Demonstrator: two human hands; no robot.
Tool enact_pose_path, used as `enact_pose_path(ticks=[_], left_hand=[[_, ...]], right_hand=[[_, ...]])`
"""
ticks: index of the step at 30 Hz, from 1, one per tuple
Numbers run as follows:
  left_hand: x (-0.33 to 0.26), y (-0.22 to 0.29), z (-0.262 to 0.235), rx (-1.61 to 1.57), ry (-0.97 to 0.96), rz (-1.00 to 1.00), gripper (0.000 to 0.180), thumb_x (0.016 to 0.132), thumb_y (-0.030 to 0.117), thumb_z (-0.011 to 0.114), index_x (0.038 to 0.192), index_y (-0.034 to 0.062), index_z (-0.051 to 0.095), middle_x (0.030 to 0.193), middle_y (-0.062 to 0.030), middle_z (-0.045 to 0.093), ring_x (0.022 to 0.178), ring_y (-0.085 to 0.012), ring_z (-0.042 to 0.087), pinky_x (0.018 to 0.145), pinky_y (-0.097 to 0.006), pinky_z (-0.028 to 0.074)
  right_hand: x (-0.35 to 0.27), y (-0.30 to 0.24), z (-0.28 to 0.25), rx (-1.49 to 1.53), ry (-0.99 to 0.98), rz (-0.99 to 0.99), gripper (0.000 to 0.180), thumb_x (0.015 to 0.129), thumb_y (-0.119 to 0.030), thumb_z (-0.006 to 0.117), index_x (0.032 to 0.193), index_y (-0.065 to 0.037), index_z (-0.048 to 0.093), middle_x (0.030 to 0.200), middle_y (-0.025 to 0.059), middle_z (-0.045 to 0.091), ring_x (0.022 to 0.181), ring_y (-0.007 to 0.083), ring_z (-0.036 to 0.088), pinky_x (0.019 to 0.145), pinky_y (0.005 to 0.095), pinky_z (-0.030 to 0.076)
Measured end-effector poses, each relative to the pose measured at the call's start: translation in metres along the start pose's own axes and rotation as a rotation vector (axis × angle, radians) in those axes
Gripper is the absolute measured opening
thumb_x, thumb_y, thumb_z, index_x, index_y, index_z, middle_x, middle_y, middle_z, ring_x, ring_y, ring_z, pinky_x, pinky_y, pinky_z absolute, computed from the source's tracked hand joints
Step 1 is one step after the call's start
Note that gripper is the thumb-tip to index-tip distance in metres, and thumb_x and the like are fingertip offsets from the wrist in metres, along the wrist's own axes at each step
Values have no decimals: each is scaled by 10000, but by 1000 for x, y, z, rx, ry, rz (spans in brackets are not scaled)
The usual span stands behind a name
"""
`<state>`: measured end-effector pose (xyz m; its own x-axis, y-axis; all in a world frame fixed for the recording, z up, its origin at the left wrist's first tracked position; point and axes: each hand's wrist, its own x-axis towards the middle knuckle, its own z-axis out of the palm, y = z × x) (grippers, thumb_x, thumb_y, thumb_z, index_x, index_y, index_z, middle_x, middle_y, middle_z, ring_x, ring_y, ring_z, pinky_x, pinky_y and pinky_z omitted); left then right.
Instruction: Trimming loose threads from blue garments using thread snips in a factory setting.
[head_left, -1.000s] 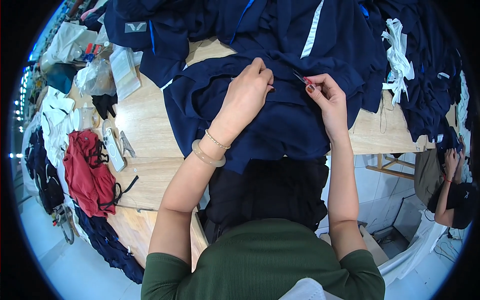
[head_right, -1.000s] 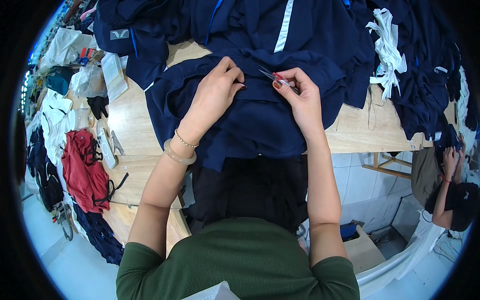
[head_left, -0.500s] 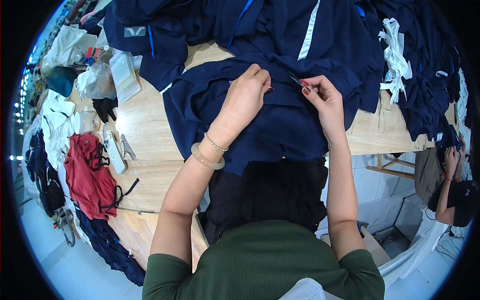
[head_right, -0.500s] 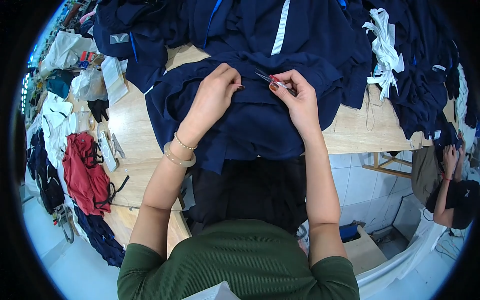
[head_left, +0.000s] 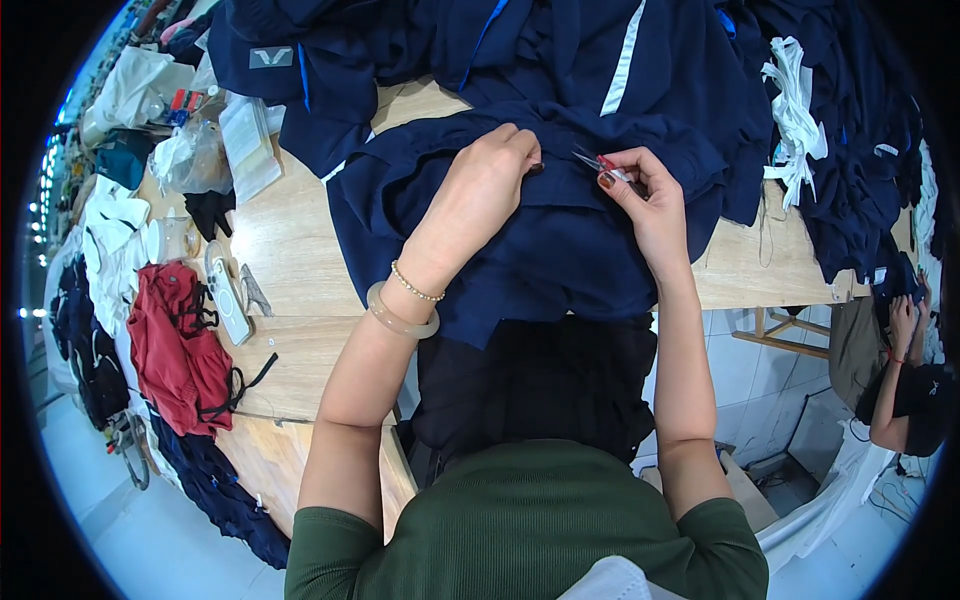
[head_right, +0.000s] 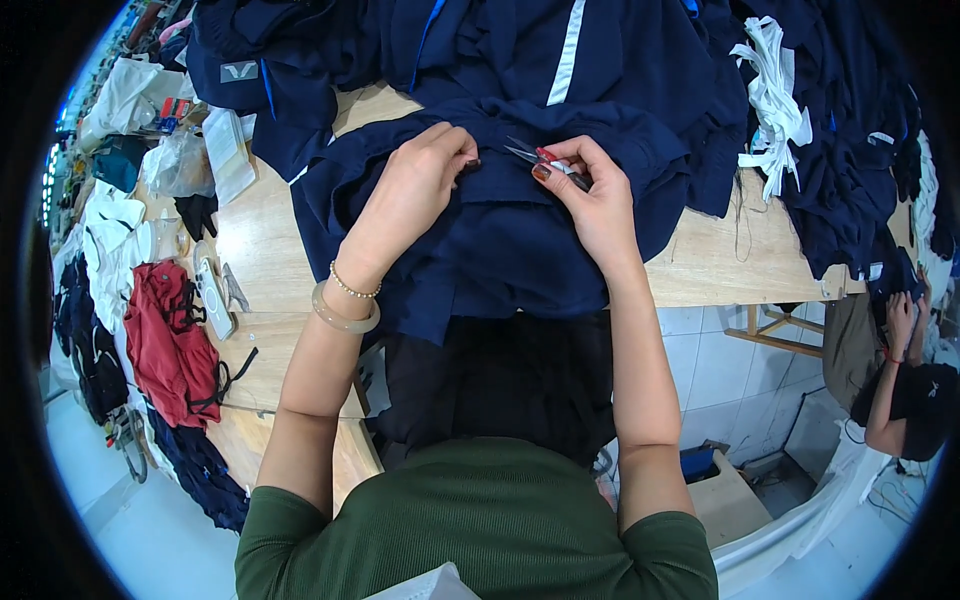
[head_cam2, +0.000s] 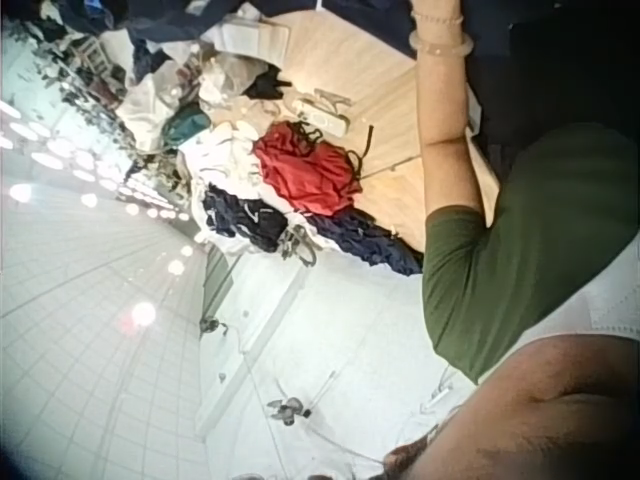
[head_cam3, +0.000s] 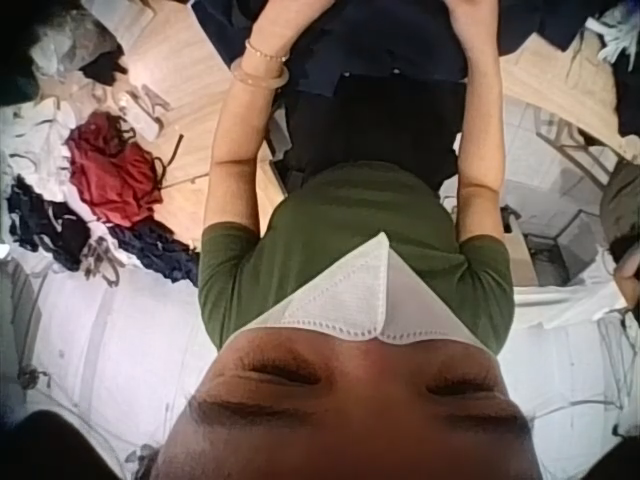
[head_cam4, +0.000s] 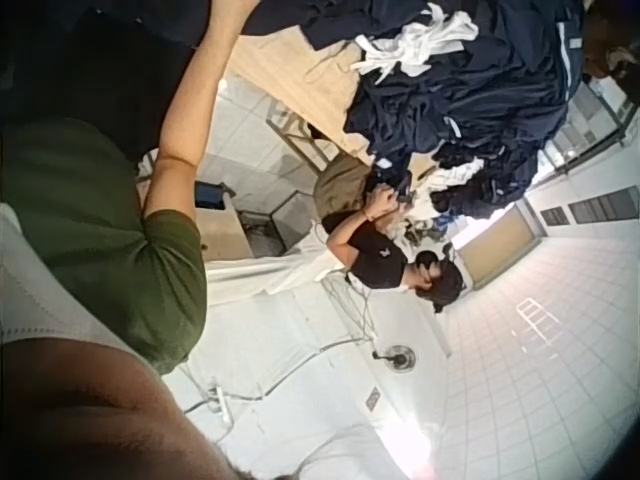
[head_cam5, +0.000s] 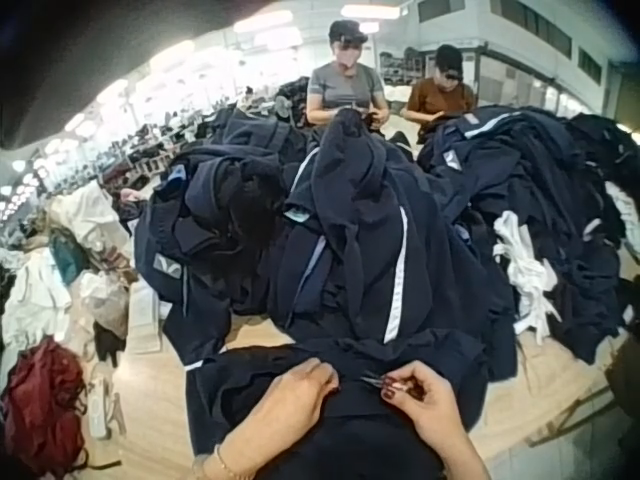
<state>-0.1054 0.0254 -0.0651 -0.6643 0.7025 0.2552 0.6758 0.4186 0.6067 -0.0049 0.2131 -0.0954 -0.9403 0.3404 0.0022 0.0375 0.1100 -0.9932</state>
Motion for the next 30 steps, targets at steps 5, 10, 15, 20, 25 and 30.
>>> enact_pose_path(ticks=[5, 10, 15, 20, 25, 30], left_hand=[[0, -1, 3, -94, 15, -73, 10, 877, -33, 539, 881, -42, 540, 778, -154, 593, 677, -270, 612, 637, -337, 497], [1, -5, 4, -127, 17, -89, 23, 892, -30, 528, 877, -46, 533, 744, -150, 590, 648, -248, 606, 629, -322, 497], [2, -7, 4, -102, 7, -85, 29, 895, -26, 526, 876, -48, 531, 735, -155, 594, 657, -266, 613, 630, -331, 498], [4, -6, 4, -97, 21, -75, 24, 890, -24, 531, 884, -47, 537, 758, -173, 601, 673, -308, 611, 639, -356, 495], [4, -6, 3, -86, 12, -76, 26, 889, -21, 533, 889, -46, 539, 769, -180, 600, 689, -329, 607, 643, -366, 490], [4, -6, 3, -95, 14, -83, 37, 893, -11, 532, 889, -47, 539, 776, -184, 599, 695, -336, 605, 644, -374, 486]], right_hand=[[-1, -9, 7, -153, 34, -43, 147, 808, -79, 718, 915, -7, 648, 823, 18, 627, 714, 87, 523, 681, 233, 419], [1, -17, 8, -481, 61, -273, 160, 767, -73, 720, 875, 0, 628, 806, 67, 598, 733, 210, 550, 663, 302, 431], [7, -26, 11, -614, 10, -358, 157, 758, -89, 719, 860, -14, 625, 802, 57, 588, 766, 234, 541, 676, 325, 441], [12, -32, 14, -692, -27, -413, 165, 756, -49, 713, 880, 12, 622, 804, 65, 589, 756, 231, 529, 678, 308, 429], [16, -35, 19, -758, -65, -427, 152, 766, -75, 709, 865, 1, 622, 806, 66, 593, 756, 239, 536, 685, 314, 438], [16, -36, 14, -743, -58, -378, 123, 767, -83, 698, 856, -33, 629, 806, 40, 590, 787, 228, 559, 697, 328, 466]])
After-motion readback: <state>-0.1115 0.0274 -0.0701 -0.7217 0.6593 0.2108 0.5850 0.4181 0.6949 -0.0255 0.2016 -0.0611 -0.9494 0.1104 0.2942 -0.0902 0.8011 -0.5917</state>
